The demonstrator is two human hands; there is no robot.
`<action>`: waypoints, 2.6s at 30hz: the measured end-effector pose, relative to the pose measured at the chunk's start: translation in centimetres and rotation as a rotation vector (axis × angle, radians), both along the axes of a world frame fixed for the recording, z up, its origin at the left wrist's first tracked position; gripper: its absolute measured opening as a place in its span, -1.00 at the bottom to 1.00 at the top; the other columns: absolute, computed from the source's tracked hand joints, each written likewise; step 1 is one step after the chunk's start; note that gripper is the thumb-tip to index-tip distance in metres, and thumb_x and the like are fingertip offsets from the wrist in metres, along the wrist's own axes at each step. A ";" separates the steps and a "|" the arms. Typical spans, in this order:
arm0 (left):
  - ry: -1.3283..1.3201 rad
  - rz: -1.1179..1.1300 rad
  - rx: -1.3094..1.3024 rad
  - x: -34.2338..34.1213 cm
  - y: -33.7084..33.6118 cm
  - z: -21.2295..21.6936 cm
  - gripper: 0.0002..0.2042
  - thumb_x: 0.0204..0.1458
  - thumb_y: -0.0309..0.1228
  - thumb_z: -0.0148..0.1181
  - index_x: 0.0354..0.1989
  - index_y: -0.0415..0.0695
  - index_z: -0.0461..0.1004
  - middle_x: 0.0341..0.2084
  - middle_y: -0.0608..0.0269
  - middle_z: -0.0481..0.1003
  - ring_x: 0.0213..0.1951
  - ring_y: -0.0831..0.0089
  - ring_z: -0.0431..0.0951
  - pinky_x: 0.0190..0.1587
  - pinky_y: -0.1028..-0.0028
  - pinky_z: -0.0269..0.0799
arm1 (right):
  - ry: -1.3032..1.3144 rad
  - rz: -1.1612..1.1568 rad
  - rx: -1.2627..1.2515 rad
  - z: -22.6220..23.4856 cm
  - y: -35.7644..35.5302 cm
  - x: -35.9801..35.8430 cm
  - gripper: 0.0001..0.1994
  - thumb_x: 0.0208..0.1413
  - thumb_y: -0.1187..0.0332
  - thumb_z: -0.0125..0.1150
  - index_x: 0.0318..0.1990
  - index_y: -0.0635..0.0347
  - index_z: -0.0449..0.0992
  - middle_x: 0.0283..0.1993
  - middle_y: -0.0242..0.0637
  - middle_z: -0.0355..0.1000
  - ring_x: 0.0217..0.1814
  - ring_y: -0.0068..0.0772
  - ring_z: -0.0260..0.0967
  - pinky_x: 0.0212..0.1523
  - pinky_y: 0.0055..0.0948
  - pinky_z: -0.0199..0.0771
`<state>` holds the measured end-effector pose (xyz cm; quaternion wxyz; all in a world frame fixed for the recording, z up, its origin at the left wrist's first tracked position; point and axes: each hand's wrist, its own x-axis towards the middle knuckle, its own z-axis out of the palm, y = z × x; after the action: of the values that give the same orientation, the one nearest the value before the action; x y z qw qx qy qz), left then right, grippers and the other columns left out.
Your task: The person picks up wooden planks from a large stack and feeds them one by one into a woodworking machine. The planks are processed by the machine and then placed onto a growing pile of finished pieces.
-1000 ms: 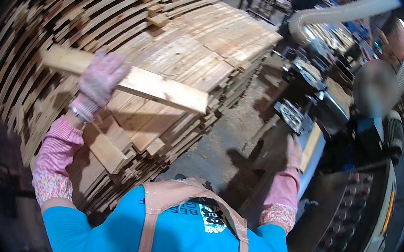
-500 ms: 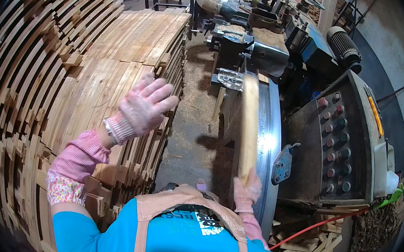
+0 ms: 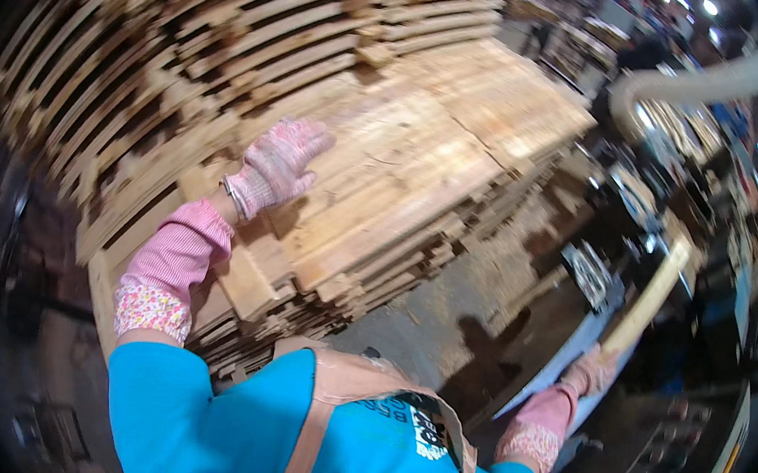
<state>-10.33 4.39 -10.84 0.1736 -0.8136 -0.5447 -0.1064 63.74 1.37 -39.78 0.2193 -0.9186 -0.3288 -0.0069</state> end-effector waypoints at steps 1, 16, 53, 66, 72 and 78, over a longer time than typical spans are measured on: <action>-0.032 0.051 0.045 -2.7 -1.2 0.2 -0.50 -0.04 -0.36 0.32 0.16 -0.05 0.51 0.11 -0.02 0.54 0.18 -0.03 0.50 0.33 0.07 0.35 | -0.128 -0.066 0.019 0.0 0.0 -1.8 -0.28 0.16 -0.02 0.34 0.39 0.16 0.36 0.22 0.04 0.48 0.21 0.18 0.44 0.19 0.00 0.48; 0.029 1.043 0.000 -28.3 -16.1 -10.4 -0.25 -0.01 -0.51 0.07 0.49 0.04 0.24 0.47 0.08 0.24 0.48 0.09 0.20 0.54 0.13 0.01 | -0.344 -0.036 -0.160 -2.9 -23.6 -13.3 -0.42 0.31 0.00 0.08 0.39 0.08 0.39 0.18 0.06 0.52 0.20 0.16 0.45 0.21 -0.01 0.45; 0.012 -0.535 -0.092 15.0 4.1 -3.4 -0.38 -0.12 -0.35 0.38 0.24 -0.04 0.45 0.20 0.01 0.46 0.26 -0.03 0.44 0.41 -0.08 0.23 | -0.266 -0.193 -0.064 2.6 -18.8 -15.9 -0.38 0.08 0.10 0.36 0.35 -0.14 0.42 0.23 -0.04 0.35 0.23 0.07 0.33 0.24 -0.04 0.39; -1.410 0.809 0.720 -19.9 -8.6 -8.3 -0.48 0.19 -0.03 0.26 0.07 -0.29 0.54 -0.05 -0.05 0.57 -0.03 0.08 0.55 0.07 0.27 0.44 | -0.094 0.084 0.123 -0.2 -4.5 -3.8 -0.31 0.20 0.24 0.25 0.50 -0.02 0.25 0.41 0.16 0.30 0.42 0.21 0.26 0.41 -0.01 0.26; -2.433 -0.011 0.074 -40.1 -15.1 -16.8 -0.59 0.29 0.01 0.06 -0.28 -0.13 0.50 -0.49 0.16 0.53 -0.48 0.35 0.47 -0.42 0.37 0.35 | -0.207 0.062 -0.279 -2.9 -18.5 -12.9 -0.30 0.20 0.05 0.28 0.45 0.10 0.29 0.38 0.05 0.32 0.37 0.20 0.28 0.40 -0.02 0.28; -1.916 0.565 0.294 -45.2 -13.1 -19.0 -0.47 0.36 -0.06 -0.13 0.36 -0.13 0.32 0.23 0.00 0.40 0.27 0.11 0.30 0.38 0.26 0.07 | -0.502 0.192 -0.074 -0.1 -26.3 -18.3 -0.56 0.05 0.19 0.37 0.05 0.22 0.60 0.11 -0.03 0.54 0.09 0.14 0.43 0.16 -0.01 0.43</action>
<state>-55.56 -8.72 -29.89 -0.2197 -0.1972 -0.6092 -0.7360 45.43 -24.97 -39.86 0.0968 -0.8601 -0.4585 -0.2015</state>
